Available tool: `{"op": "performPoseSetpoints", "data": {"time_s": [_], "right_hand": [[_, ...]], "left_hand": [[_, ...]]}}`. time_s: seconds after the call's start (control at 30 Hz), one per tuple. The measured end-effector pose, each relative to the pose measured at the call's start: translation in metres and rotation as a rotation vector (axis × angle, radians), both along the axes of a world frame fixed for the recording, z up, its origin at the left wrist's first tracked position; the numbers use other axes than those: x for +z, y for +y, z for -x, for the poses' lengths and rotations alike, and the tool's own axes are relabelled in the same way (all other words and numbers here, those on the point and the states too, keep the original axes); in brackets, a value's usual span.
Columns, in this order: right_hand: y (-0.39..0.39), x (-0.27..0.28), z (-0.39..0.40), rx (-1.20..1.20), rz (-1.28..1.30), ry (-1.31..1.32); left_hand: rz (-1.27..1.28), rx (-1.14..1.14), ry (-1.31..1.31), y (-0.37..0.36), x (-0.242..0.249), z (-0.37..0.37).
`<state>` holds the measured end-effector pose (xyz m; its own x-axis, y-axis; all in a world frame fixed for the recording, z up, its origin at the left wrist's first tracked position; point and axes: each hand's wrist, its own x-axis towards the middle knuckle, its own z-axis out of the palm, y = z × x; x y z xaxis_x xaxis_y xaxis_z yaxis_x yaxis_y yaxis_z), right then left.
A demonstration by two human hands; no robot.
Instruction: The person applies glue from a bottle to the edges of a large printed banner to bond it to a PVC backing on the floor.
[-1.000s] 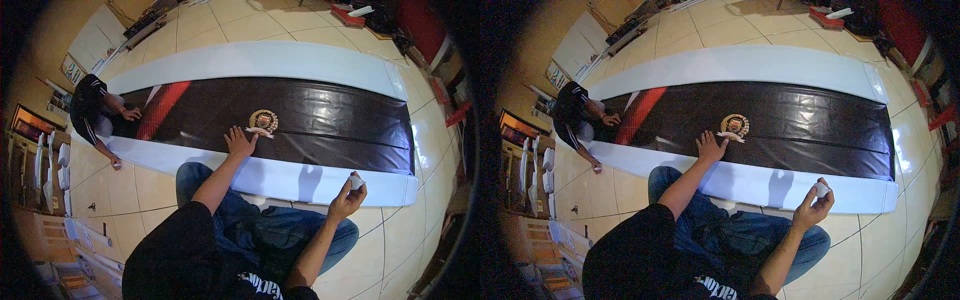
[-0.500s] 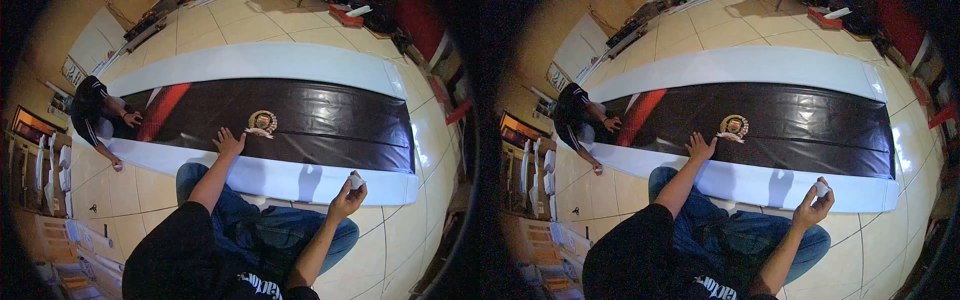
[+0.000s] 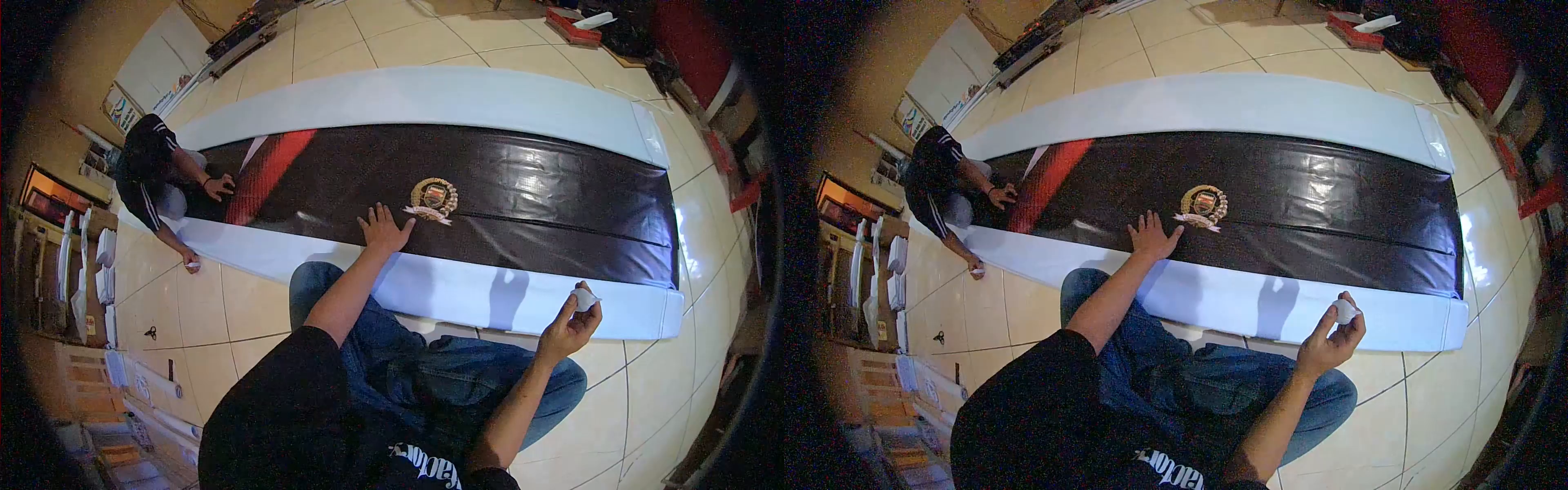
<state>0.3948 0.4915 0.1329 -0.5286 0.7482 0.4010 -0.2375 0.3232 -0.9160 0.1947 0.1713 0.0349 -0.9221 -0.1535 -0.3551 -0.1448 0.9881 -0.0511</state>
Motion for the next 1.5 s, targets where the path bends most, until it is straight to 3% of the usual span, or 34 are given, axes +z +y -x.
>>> {"op": "performPoseSetpoints", "data": {"time_s": [0.27, 0.6, 0.8, 1.2, 1.5], "right_hand": [[-0.001, 0.003, -0.001, -0.003, 0.024, -0.018], [0.000, -0.002, 0.002, 0.009, 0.004, -0.017], [-0.001, -0.002, 0.002, 0.004, 0.004, -0.043], [-0.008, -0.001, 0.004, 0.021, -0.039, -0.093], [-0.030, -0.010, 0.016, 0.118, -0.046, -0.166]], "left_hand": [[0.009, 0.154, 0.012, -0.014, -0.015, 0.001], [0.017, 0.052, -0.003, -0.010, -0.002, -0.001], [0.050, -0.153, 0.035, -0.011, -0.020, -0.002], [-0.005, -0.457, -0.010, 0.013, -0.007, -0.003], [-0.380, -0.628, 0.115, -0.007, -0.017, 0.053]]}}
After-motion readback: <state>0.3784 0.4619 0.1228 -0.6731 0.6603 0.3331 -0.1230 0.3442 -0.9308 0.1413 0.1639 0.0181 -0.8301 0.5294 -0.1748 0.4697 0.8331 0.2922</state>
